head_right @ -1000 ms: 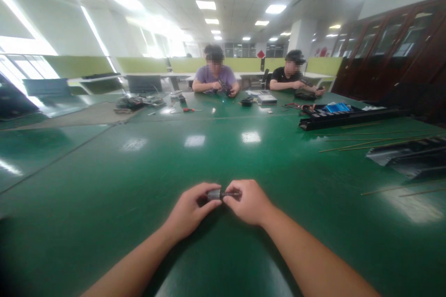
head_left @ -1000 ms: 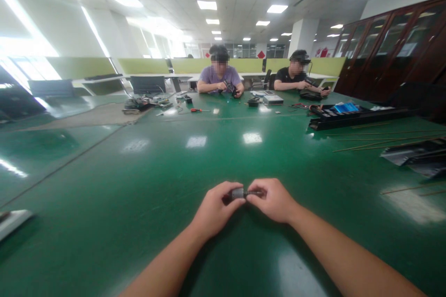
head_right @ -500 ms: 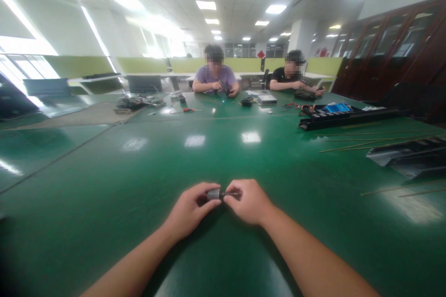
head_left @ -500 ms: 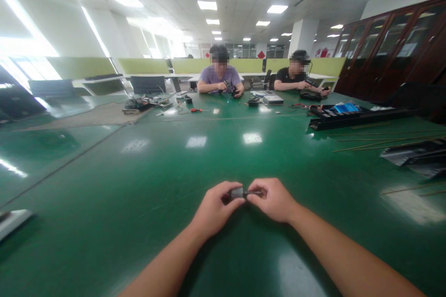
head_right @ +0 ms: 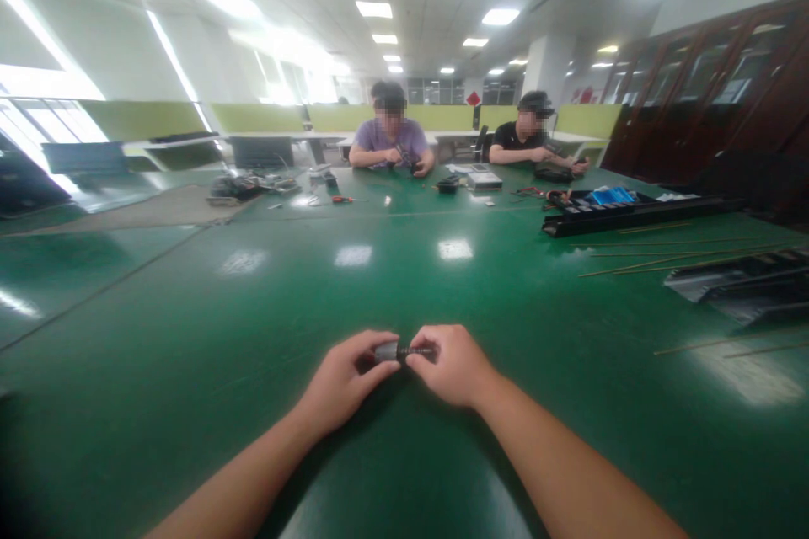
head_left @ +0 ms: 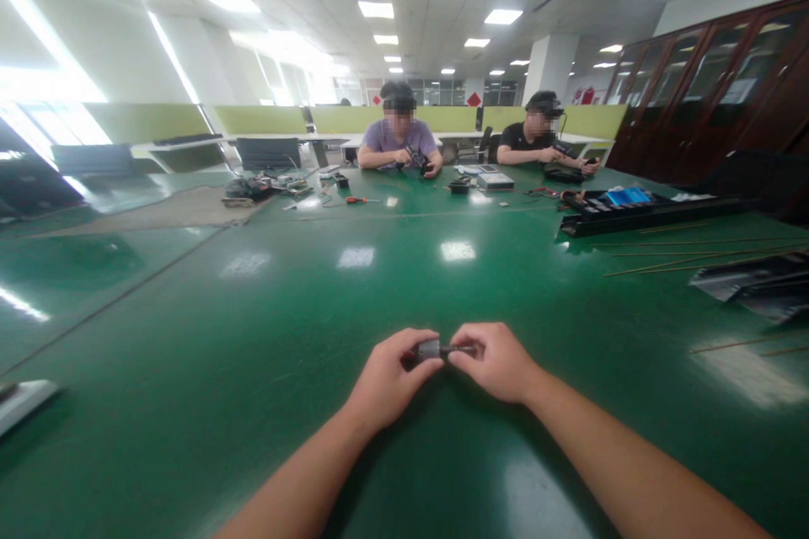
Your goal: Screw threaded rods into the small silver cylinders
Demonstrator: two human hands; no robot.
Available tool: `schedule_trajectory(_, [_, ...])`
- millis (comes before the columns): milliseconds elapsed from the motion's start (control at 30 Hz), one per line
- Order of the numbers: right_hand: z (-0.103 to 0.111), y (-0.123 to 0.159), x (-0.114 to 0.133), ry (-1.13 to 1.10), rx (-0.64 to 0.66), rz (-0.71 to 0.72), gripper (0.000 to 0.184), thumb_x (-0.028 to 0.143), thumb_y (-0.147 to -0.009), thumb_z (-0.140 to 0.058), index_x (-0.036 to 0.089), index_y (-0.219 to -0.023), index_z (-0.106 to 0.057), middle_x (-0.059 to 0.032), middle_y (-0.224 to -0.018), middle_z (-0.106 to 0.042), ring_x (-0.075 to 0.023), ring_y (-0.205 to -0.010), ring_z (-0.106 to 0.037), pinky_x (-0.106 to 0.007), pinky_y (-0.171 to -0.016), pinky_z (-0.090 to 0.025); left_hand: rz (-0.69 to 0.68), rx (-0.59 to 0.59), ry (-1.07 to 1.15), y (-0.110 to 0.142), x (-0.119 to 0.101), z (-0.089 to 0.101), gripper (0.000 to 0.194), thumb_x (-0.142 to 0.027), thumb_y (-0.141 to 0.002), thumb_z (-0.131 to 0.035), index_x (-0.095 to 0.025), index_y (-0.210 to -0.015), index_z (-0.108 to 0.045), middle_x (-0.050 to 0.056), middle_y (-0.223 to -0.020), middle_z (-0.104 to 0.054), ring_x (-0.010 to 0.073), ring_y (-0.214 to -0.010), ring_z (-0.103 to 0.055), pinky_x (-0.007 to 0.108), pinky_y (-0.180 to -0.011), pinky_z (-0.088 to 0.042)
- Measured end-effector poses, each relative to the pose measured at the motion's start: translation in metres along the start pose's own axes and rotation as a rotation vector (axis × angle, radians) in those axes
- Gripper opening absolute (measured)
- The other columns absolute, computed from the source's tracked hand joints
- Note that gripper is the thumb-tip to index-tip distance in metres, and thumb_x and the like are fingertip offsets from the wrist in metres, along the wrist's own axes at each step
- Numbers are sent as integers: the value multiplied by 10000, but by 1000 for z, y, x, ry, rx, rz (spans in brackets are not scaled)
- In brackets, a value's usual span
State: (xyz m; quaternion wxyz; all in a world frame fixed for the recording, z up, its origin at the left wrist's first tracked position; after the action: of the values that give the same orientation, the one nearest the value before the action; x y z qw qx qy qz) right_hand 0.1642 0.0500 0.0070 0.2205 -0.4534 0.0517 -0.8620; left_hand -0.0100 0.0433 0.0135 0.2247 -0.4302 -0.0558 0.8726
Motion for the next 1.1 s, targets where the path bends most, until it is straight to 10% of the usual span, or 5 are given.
schedule_trajectory(1100, [5, 0, 1, 48, -21, -2, 69, 222, -780, -665, 184, -797, -720, 21, -606, -610, -112, -518, -466, -220, -503, -317, 20, -40, 5, -1, 3, 1, 270, -307, -816, -684, -233, -1075, -694, 46, -1021, -709, 202, -880, -654, 318, -799, -547])
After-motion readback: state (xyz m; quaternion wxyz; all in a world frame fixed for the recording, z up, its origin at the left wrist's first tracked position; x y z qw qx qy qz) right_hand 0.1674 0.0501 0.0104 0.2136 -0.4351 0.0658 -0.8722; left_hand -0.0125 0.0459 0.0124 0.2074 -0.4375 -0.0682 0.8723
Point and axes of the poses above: each hand's wrist, its own y-axis away from the middle knuckle, its own z-axis out of the back of the hand, x = y × z, the point moved 5 cm from there along -y, towards the middle knuckle
